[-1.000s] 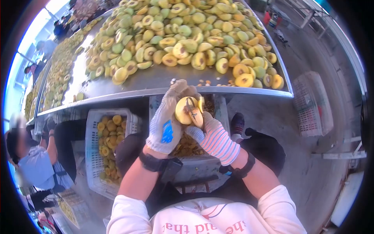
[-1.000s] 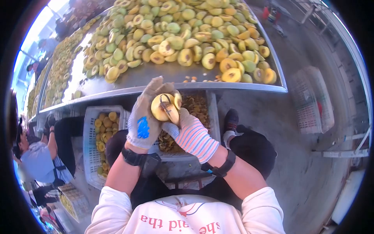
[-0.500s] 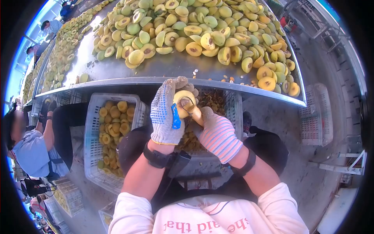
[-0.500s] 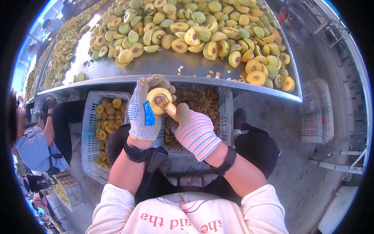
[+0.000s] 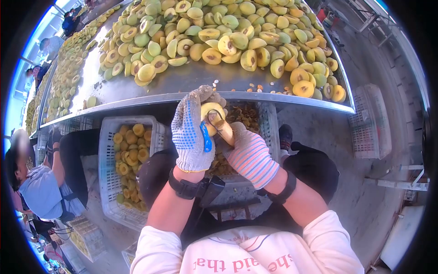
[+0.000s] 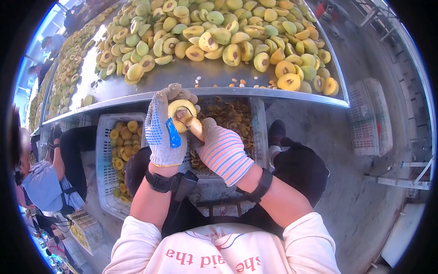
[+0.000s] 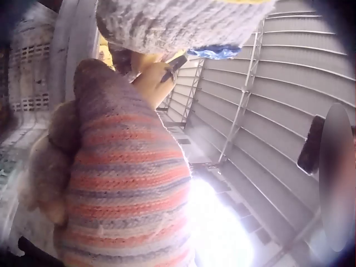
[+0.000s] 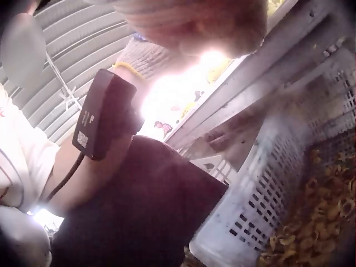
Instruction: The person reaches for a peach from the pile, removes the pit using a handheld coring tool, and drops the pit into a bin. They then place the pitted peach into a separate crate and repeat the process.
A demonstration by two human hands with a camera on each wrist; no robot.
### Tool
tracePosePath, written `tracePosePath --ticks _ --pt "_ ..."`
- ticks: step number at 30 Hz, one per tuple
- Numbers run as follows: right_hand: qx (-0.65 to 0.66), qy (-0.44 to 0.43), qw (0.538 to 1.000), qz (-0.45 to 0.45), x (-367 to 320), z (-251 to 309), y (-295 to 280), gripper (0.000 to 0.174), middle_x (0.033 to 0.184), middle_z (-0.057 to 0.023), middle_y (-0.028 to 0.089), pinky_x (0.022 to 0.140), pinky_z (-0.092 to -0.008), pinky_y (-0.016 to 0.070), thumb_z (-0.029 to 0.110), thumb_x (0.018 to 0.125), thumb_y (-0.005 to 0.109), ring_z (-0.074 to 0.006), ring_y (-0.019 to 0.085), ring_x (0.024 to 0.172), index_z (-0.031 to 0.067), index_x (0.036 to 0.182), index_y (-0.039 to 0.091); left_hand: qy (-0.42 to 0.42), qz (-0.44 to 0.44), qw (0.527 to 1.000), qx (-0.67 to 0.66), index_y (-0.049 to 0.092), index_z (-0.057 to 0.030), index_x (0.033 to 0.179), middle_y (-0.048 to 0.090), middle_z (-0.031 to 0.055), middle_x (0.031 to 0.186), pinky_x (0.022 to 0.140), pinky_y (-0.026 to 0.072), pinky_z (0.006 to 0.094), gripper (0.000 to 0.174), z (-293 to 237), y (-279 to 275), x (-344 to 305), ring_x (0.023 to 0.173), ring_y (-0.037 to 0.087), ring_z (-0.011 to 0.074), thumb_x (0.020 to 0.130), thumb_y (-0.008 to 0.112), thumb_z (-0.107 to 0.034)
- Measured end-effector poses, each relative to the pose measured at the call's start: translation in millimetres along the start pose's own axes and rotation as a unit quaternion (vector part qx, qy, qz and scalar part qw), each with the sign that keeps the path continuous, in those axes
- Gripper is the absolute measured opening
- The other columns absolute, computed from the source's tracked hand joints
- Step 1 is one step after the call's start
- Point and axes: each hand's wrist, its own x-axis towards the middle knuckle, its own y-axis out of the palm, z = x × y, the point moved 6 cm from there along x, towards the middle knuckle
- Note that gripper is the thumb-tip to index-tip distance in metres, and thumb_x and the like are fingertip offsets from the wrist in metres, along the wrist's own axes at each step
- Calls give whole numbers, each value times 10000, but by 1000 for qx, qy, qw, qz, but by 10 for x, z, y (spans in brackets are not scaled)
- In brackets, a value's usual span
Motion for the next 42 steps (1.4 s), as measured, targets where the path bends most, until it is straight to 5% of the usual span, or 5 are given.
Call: tracePosePath --ticks 20,23,32,38,42 --pt "262 -45 960 87 -1 -84 285 367 940 -209 681 777 -403 530 273 854 706 -383 661 928 6 1070 576 206 25 948 242 622 31 1156 675 108 1066 841 521 278 257 -15 -67 -88 962 636 158 1020 514 -158" --pt "198 -39 976 77 -35 5 153 336 908 -156 686 767 -375 526 230 849 706 -323 672 875 1 1061 581 153 37 956 248 619 33 1162 680 107 1064 824 524 274 274 20 -109 -4 934 643 158 1023 511 -176" --pt "559 137 757 308 -290 53 35 194 563 -22 511 350 -242 333 196 853 700 -110 454 381 55 910 579 -44 164 962 215 611 28 1140 672 146 965 743 592 391 372 -20 101 67 879 685 271 1018 519 -311" --pt "620 123 664 400 -357 -22 103 201 570 -12 485 374 -242 312 188 810 708 -99 426 406 62 877 566 -165 172 969 62 609 -5 1114 651 126 919 687 579 389 558 186 187 -47 801 664 268 967 523 -536" --pt "509 100 767 379 -351 -195 -129 174 580 -13 500 417 -249 359 155 799 694 -103 453 443 55 861 567 -176 143 974 -23 585 3 1178 661 141 950 744 594 402 632 249 120 78 847 678 281 977 451 -581"
